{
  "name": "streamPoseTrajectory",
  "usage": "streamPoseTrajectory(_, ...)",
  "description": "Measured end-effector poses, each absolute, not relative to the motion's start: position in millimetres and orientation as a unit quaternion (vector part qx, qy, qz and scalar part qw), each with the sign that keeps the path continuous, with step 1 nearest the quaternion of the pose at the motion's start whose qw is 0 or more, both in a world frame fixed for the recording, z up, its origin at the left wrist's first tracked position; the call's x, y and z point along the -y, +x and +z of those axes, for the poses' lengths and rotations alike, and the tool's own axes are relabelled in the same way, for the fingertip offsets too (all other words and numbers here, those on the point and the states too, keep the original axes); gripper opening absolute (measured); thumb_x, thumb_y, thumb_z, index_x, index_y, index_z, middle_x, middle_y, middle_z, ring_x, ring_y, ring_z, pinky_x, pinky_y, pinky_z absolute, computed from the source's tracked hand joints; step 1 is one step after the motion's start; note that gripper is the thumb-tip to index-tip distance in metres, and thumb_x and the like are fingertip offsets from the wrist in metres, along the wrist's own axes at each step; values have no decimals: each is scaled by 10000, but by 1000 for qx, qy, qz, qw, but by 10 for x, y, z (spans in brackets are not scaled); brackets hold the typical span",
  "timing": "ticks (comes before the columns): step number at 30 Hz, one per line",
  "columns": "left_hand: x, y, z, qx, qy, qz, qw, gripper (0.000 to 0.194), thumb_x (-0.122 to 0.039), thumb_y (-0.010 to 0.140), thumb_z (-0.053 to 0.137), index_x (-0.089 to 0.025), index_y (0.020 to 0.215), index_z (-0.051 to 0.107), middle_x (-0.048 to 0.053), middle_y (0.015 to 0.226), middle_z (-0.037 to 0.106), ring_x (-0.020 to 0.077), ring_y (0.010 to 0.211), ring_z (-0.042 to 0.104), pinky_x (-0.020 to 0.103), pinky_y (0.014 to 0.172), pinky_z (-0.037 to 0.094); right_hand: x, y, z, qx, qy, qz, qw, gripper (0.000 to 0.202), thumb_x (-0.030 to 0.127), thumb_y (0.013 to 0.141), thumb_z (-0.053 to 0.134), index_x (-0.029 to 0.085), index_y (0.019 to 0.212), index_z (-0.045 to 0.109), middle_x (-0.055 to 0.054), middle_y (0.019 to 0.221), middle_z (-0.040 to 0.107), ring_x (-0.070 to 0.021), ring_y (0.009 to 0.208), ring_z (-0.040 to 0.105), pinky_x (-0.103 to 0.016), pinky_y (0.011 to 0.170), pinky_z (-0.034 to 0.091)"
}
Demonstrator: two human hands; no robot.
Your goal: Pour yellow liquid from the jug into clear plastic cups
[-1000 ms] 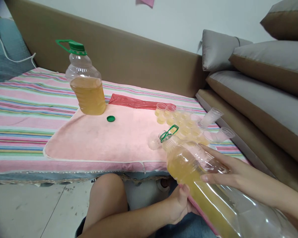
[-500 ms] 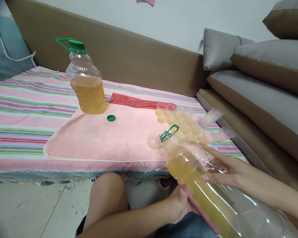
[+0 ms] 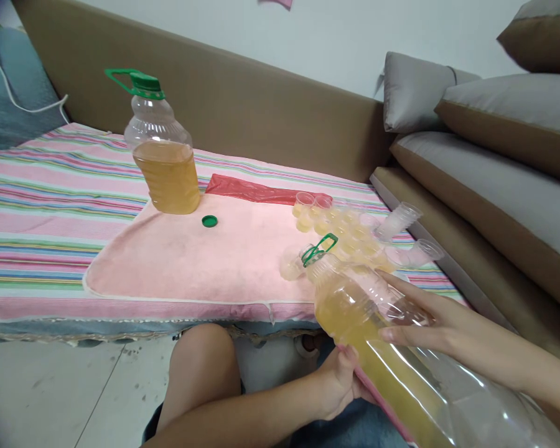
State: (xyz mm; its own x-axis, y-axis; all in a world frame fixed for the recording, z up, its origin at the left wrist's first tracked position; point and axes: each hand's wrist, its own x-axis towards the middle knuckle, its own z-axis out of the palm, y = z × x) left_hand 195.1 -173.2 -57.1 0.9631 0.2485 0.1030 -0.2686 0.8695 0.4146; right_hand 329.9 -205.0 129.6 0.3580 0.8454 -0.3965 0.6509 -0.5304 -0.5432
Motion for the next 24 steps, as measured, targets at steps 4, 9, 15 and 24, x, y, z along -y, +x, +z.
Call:
streamPoseTrajectory(4, 1718, 1947, -503, -33, 267, 142, 953, 947, -788, 568, 690, -207, 1299, 529, 196, 1272, 605, 387, 1041, 638, 606, 827, 510, 2058, 3326, 1287, 468, -804, 339, 142, 883, 598, 713, 705, 380, 1491, 351, 49, 1571, 352, -321, 1455, 270, -454, 1178, 223)
streamPoseTrajectory(9, 1710, 1946, -457, -32, 271, 143, 951, 969, -803, 549, 686, -217, 1302, 522, 196, 1248, 614, 384, 1015, 645, 611, 807, 512, 2081, 3362, 1276, 465, -809, 327, 148, 899, 577, 715, 718, 416, 1497, 303, 69, 1572, 338, -316, 1447, 285, -458, 1159, 262)
streamPoseTrajectory(15, 1706, 1931, -474, -5, 277, 151, 949, 922, -793, 593, 669, -193, 1281, 544, 191, 1232, 613, 391, 1073, 622, 599, 814, 521, 2075, 3423, 1292, 475, -801, 338, 139, 944, 532, 707, 746, 444, 1495, 235, 83, 1566, 328, -314, 1427, 321, -438, 1120, 314)
streamPoseTrajectory(24, 1701, 1926, -456, -17, 276, 150, 949, 913, -798, 590, 667, -189, 1263, 565, 199, 1253, 605, 397, 1081, 621, 606, 809, 522, 2061, 3379, 1306, 476, -802, 333, 142, 941, 558, 735, 716, 427, 1512, 202, 80, 1577, 316, -301, 1444, 293, -429, 1153, 246)
